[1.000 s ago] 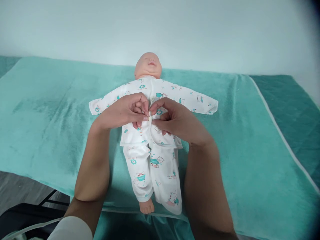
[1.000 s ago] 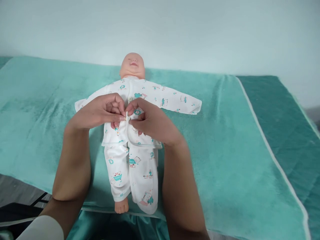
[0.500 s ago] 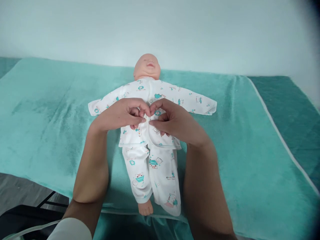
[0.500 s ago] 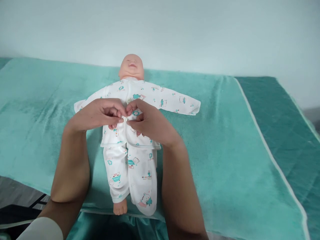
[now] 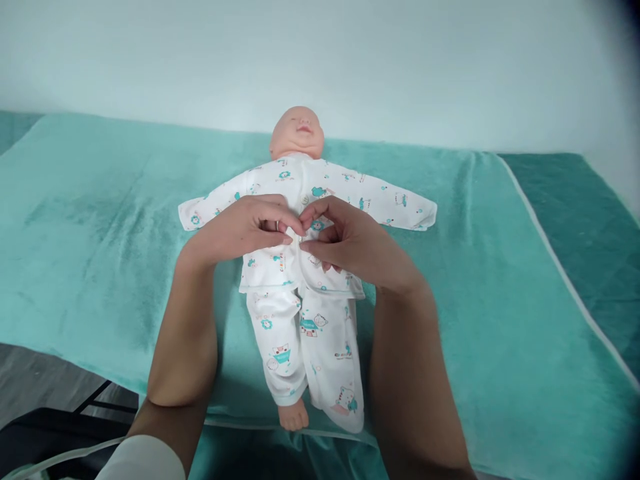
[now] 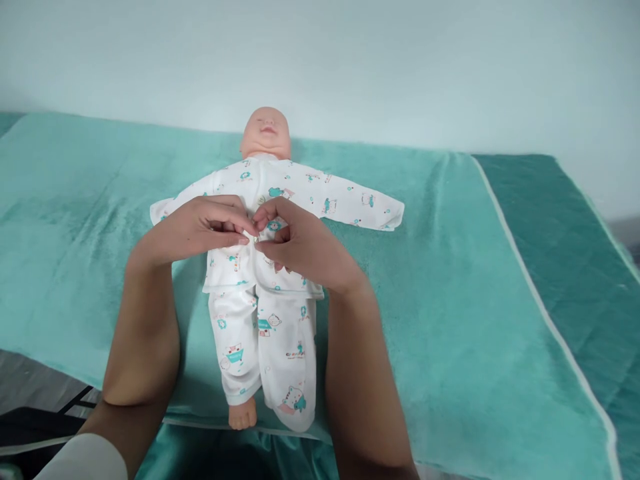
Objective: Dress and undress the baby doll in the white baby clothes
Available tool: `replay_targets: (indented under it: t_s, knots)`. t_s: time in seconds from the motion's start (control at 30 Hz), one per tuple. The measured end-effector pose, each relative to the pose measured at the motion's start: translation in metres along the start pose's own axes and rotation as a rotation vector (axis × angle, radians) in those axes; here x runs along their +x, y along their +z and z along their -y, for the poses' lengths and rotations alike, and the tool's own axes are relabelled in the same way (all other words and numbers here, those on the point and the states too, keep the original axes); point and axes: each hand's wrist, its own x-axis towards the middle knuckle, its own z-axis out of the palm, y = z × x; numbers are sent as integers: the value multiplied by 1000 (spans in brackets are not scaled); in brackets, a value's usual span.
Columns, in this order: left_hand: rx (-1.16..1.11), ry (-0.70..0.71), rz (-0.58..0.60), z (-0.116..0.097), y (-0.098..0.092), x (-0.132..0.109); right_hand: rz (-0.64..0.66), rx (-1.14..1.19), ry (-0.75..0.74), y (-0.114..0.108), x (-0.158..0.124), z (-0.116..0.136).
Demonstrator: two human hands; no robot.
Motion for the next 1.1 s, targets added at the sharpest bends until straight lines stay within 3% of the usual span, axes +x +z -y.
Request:
replay_targets:
  t_s: [0.6,0.73,0.93,1.1]
  knots:
    - [24,-28,-30,1,4,-1,-40,155,-99,3,2,-3]
    - [34,-22,-49,-6,4,-1,-94,74,-28,2,-4,6]
    - [38,-142,-111,-16,11,-3,-78,-127,177,-2,-18,18]
    - [22,-178,-54,-18,10,-4,-41,-121,228,1,-16,18]
